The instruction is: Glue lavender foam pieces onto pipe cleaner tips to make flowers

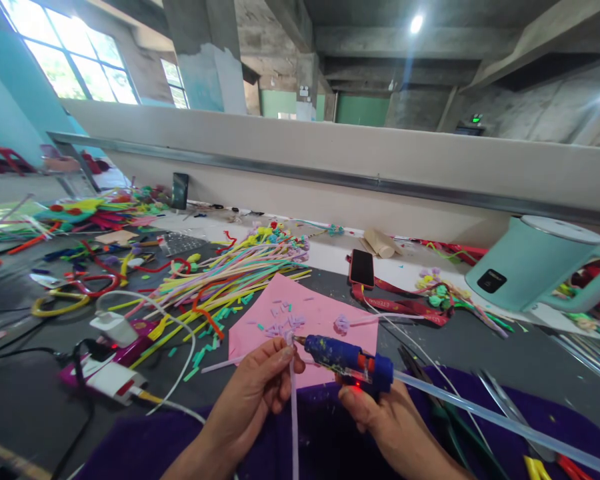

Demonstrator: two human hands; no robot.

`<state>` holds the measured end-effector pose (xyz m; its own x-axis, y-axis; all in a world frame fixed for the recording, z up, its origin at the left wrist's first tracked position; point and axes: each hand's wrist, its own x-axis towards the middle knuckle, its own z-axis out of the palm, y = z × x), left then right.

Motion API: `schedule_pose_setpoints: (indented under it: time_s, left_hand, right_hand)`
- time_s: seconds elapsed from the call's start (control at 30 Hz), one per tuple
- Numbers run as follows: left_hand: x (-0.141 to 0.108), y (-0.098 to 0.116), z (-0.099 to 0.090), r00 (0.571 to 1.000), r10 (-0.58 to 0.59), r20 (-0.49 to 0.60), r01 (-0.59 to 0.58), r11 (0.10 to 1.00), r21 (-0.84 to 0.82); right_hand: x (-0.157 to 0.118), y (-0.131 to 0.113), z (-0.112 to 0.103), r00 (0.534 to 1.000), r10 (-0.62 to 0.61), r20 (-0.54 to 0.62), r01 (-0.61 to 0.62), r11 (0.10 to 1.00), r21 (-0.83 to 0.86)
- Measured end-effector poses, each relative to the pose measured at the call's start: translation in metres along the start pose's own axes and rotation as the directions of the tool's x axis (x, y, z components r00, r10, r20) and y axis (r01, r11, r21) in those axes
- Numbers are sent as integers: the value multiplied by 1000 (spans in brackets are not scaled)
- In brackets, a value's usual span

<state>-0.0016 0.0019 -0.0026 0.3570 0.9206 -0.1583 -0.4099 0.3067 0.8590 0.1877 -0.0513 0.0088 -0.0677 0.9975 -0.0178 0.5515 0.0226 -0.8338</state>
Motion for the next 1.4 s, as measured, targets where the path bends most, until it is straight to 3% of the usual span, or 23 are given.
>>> schedule_pose_setpoints:
  time_s: [0.2, 0.47, 0.8, 1.1, 1.4]
  left_hand:
    - [1, -1, -1, 1000, 25, -10, -25, 1000, -14]
    - [0, -1, -2, 1000, -25, 16, 25, 1000, 13]
    - [0, 2, -2, 1000, -6, -26, 7, 1000, 16]
    - [-1, 2, 0, 997, -77, -1, 77, 997, 22]
    - [0, 3, -1, 998, -50, -26, 50, 999, -7]
  right_hand:
    - [-1, 1, 0, 1000, -7, 27, 6, 999, 33]
    - [0, -1, -2, 999, 28, -25, -28, 1000, -11]
    - [3, -7, -2, 999, -22, 43, 21, 999, 25]
    - [3, -6, -2, 1000, -31, -4, 31, 999, 21]
    - [2, -11, -2, 999, -37, -26, 37, 999, -11]
